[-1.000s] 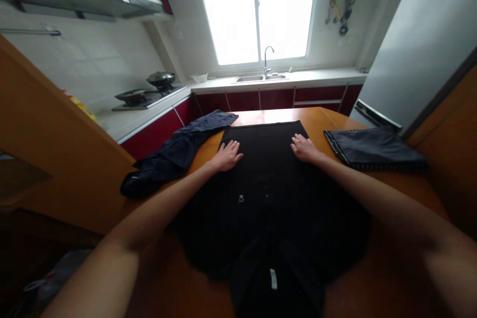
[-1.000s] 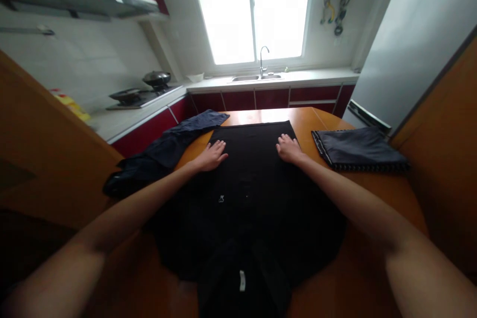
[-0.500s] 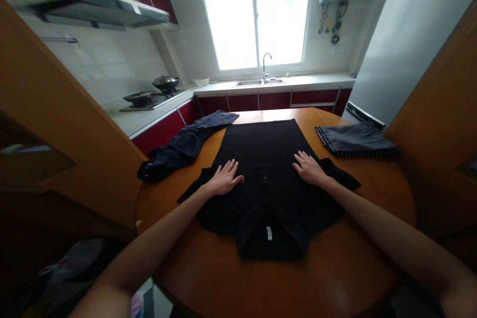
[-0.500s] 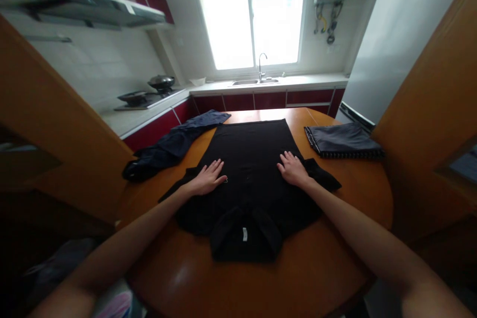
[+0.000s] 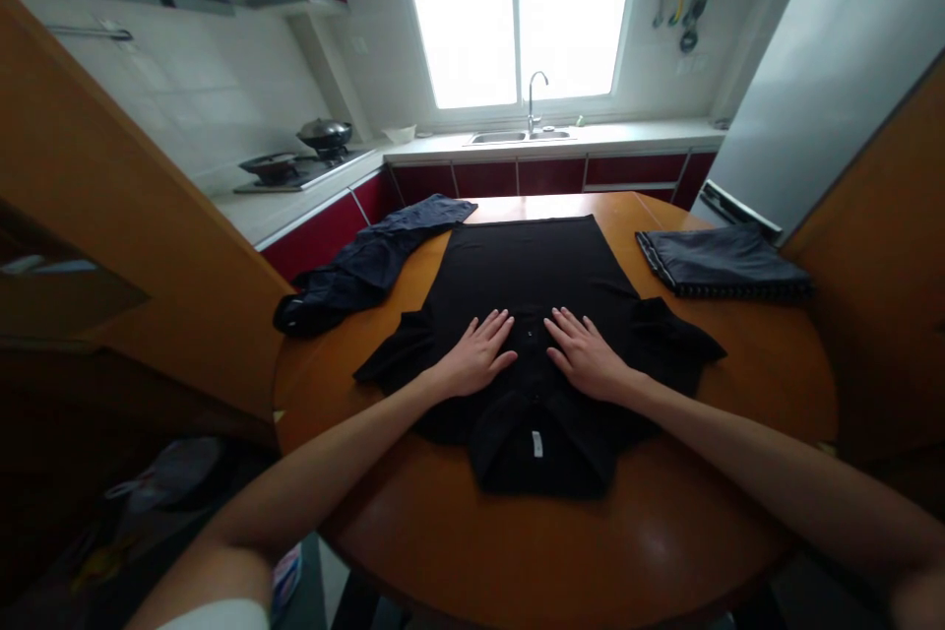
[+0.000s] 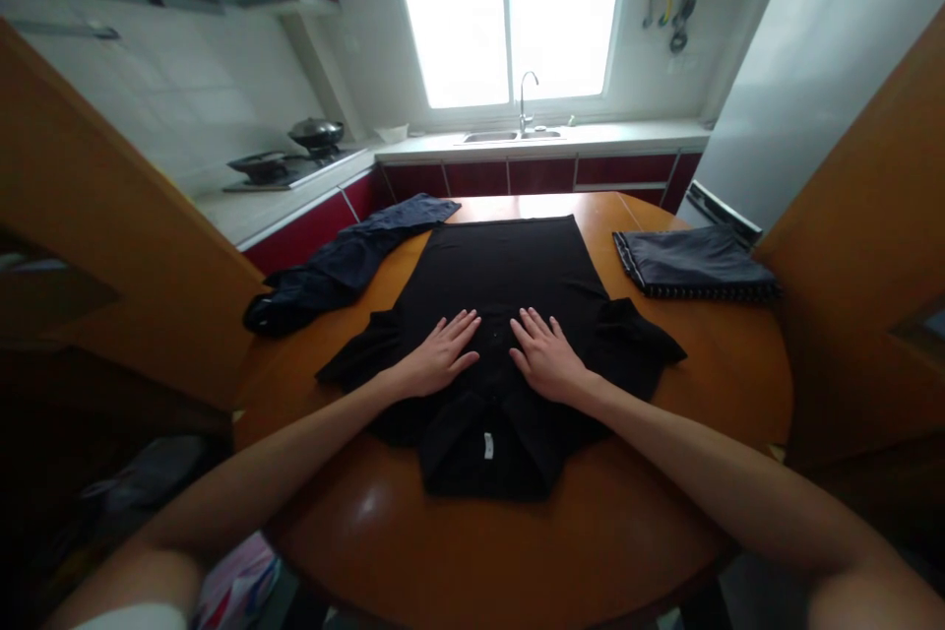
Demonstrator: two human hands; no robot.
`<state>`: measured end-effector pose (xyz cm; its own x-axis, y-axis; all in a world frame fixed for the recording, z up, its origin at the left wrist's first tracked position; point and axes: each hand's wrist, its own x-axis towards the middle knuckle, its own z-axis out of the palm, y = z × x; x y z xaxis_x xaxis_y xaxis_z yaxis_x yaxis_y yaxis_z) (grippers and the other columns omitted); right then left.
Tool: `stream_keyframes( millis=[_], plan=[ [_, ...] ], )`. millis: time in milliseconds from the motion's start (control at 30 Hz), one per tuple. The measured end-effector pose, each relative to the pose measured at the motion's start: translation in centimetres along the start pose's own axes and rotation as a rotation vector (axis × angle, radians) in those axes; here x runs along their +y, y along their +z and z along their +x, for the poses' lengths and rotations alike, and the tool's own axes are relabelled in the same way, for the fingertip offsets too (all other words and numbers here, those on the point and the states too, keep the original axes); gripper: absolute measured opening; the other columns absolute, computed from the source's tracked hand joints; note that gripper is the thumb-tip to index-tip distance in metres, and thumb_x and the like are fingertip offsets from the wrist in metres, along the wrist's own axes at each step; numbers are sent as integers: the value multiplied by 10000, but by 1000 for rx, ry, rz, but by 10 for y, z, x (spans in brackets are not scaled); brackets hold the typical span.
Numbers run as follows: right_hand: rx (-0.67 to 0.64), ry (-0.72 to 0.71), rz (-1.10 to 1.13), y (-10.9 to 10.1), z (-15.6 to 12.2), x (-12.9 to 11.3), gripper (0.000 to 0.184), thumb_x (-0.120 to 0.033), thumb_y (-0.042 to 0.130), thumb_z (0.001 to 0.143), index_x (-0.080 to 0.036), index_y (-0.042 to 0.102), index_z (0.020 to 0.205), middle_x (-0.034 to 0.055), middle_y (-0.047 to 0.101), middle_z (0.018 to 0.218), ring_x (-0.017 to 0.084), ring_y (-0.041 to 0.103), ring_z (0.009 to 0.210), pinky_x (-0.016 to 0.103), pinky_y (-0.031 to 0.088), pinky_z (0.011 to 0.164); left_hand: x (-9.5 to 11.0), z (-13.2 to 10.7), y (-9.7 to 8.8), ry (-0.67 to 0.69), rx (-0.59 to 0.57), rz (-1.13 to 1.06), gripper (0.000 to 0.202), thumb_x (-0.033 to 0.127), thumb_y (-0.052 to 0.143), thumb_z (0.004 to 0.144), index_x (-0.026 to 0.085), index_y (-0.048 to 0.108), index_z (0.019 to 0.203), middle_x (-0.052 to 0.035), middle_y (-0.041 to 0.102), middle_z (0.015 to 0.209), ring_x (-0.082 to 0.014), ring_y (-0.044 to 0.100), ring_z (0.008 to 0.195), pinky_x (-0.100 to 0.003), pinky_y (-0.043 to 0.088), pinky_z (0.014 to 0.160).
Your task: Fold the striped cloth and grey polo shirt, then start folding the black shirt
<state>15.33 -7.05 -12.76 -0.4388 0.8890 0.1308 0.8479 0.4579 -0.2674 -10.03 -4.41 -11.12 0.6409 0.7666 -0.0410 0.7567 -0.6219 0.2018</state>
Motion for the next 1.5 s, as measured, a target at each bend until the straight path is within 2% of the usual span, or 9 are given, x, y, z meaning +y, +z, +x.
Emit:
stream_keyframes(
  millis=[233,367,500,567,633,733,900,1233,1500],
  plan=[
    [-23,-17,-26,3,-6,-5,556,-332,345,1020,-145,422,1538,137,297,1631,298,212,1526,553,194,1220,0,-9,-12,123,-123,-99,700,562,411,1014,247,214,1607,-107,147,1684,-276,92,1558,-498,60,1241],
    [61,15,28,-4,-3,0,474,-272,402,990,-162,573,1418,129,424,1568,289,332,1478,500,280,1204,-2,-15,-35,132,-35,-301,462,511,514,988,202,610,1317,-127,578,1388,-243,547,1272,-344,387,1086],
    [150,0,121,-18,-2,-2,354,-238,422,982,-215,711,1183,101,668,1257,246,601,1186,391,475,1041,2,-25,-52,65,-396,-568,308,466,594,956,189,674,1064,-20,696,832,-150,642,721,-251,473,691],
    [138,-5,146,-22,-2,-4,309,-237,441,981,-229,730,1091,83,706,1115,230,644,1042,359,518,939,4,-28,-53,62,-591,-714,336,407,681,909,204,627,1172,10,691,789,-134,636,668,-232,456,641],
    [129,-16,141,-22,-2,-5,278,-234,462,976,-236,733,1035,73,712,1061,226,644,998,349,522,903,5,-29,-50,71,-647,-812,472,346,752,857,232,563,1274,26,692,806,-133,642,688,-224,455,640],
    [131,-38,133,-20,-2,-4,260,-235,474,975,-237,731,1013,67,711,1054,223,637,997,343,518,899,6,-27,-43,58,-639,-900,559,324,785,826,237,527,1314,33,673,790,-131,626,676,-228,461,628],
    [121,-45,168,-19,1,0,254,-254,477,974,-241,728,1005,68,711,1047,228,644,988,350,524,867,10,-24,-34,-3,-482,-1014,386,341,750,850,190,618,1180,16,649,828,-112,604,653,-250,508,647],
    [120,-65,173,-18,2,2,249,-275,485,974,-242,732,989,73,693,1056,234,637,991,361,530,872,16,-22,-20,21,-266,-671,196,259,838,757,156,672,776,18,651,716,-110,598,646,-222,433,603],
    [121,-102,163,-14,2,5,224,-261,506,979,-223,724,1011,76,674,1061,236,622,996,368,516,881,18,-23,-25,-19,-243,-549,280,322,870,725,160,645,766,41,619,701,-92,538,610,-218,347,570]
  ],
)
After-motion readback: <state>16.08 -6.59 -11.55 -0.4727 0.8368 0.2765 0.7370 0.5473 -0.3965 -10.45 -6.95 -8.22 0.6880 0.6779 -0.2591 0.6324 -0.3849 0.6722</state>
